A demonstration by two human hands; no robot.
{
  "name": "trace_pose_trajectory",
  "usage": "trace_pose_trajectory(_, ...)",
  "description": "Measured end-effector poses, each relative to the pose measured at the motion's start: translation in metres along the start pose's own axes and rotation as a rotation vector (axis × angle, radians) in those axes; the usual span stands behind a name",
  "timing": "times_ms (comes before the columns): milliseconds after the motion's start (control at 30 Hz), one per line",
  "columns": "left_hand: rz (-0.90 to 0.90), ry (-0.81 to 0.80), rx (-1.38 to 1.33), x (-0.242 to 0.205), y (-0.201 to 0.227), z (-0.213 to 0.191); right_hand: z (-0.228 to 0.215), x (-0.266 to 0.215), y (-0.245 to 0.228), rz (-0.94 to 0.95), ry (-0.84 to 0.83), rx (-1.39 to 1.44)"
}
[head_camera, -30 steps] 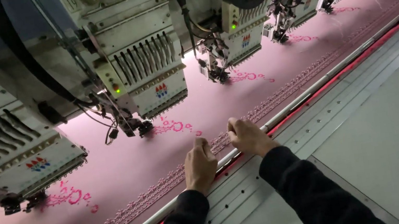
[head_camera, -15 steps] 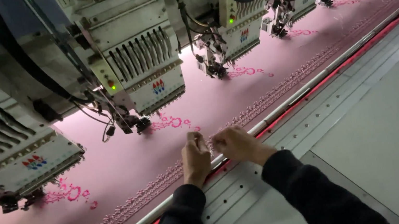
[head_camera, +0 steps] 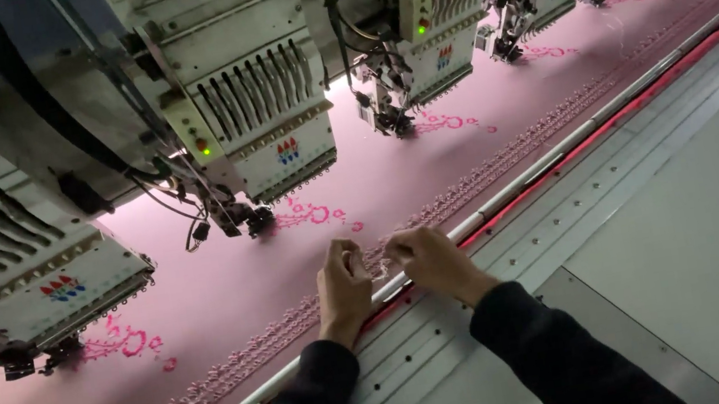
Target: The person threads pink thread through the needles of multiple industrial embroidery machines. They pull the thread from the spools, guide it through the tension mechanisms, and insert it into the needle eyes, repeating this process across several machine heads.
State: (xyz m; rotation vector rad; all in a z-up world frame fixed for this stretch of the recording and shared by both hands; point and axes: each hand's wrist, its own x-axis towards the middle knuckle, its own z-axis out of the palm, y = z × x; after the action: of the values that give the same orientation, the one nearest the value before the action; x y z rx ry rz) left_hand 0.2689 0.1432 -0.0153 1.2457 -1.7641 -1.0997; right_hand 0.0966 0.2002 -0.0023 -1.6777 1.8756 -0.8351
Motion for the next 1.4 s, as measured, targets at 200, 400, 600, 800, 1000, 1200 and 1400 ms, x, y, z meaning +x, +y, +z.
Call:
trace_pose_trajectory(200, -0.01, -0.036, 0.023, -0.008, 0.018, -0.027, -0.011, -0.026, -0.065, 0.083, 0.123, 0.121)
trace_pose_trajectory(400, 0.018, -0.122, 0.085, -0.013, 0.006, -0.034, 0.014, 0.007, -0.016, -0.073, -0.067, -0.367)
trace_pose_trajectory(600, 0.095, -0.086, 0.161, 0.001, -0.008, -0.035, 0.015, 0.024, -0.036, -0.026, -0.073, -0.425)
trace_pose_trajectory(800, 0.136, -0.029, 0.153, -0.004, 0.004, -0.067, 0.009, -0.017, -0.065, 0.021, 0.058, 0.505)
trace_pose_trajectory(1000, 0.206, -0.12, 0.321, -0.024, 0.034, -0.099, -0.01, -0.057, -0.107, 0.097, 0.075, 0.77)
trace_pose_trajectory(1200, 0.328, -0.145, 0.389, -0.094, 0.098, -0.141, -0.038, -0.108, -0.119, -0.177, -0.045, 0.137)
trace_pose_trajectory(1400, 0.48, -0.259, 0.56, -0.178, 0.178, -0.162, -0.1, -0.223, -0.212, -0.202, -0.038, -0.45)
